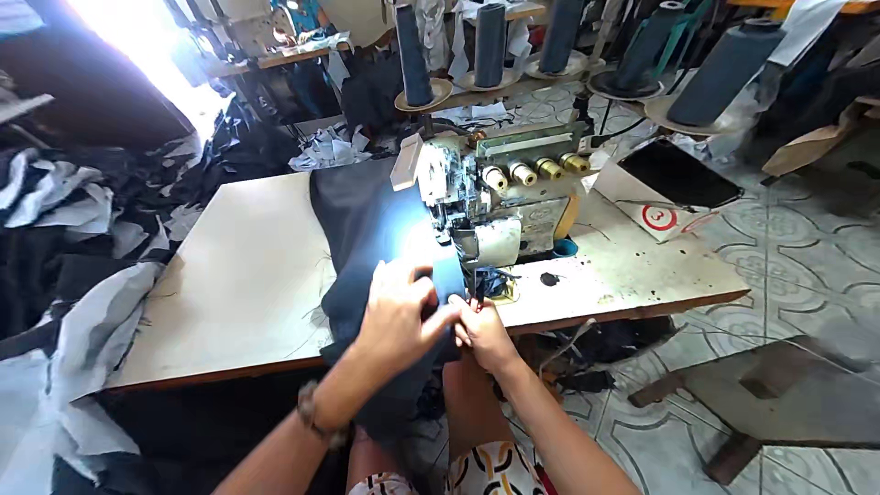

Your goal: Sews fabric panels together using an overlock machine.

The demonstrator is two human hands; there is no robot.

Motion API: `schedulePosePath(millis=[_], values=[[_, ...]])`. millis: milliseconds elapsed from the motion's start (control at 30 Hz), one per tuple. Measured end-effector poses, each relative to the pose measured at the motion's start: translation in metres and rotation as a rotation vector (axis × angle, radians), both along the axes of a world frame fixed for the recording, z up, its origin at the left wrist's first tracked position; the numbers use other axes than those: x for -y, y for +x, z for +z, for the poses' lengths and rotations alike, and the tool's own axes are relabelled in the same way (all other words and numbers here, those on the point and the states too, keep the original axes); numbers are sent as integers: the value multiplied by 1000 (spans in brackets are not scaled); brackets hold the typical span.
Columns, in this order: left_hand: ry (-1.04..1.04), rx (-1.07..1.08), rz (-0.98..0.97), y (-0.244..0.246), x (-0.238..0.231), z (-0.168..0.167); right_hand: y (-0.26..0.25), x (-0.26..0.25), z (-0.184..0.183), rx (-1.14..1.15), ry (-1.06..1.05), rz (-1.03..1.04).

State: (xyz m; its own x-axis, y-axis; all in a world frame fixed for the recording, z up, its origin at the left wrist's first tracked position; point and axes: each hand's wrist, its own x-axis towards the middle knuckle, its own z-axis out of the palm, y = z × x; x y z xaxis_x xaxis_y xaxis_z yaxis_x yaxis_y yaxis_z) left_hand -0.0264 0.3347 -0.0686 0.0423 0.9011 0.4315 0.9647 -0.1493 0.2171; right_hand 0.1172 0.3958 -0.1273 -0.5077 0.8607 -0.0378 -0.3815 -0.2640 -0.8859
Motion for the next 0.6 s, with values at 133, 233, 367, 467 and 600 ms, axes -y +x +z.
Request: schedulePosePath(millis=[133, 233, 367, 467, 600], values=[[96, -41, -57, 41, 93, -44, 30, 49, -31, 87, 82, 80], [234, -76, -106, 57, 136, -69, 62, 102, -57, 137, -4, 138], [247, 33, -249, 68, 164, -75, 95, 142, -65, 127, -40, 139], [205, 70, -355, 85, 178, -81, 111, 150, -61, 157, 80, 116], [227, 37, -394, 96, 179, -83, 118, 157, -53, 231, 75, 86]])
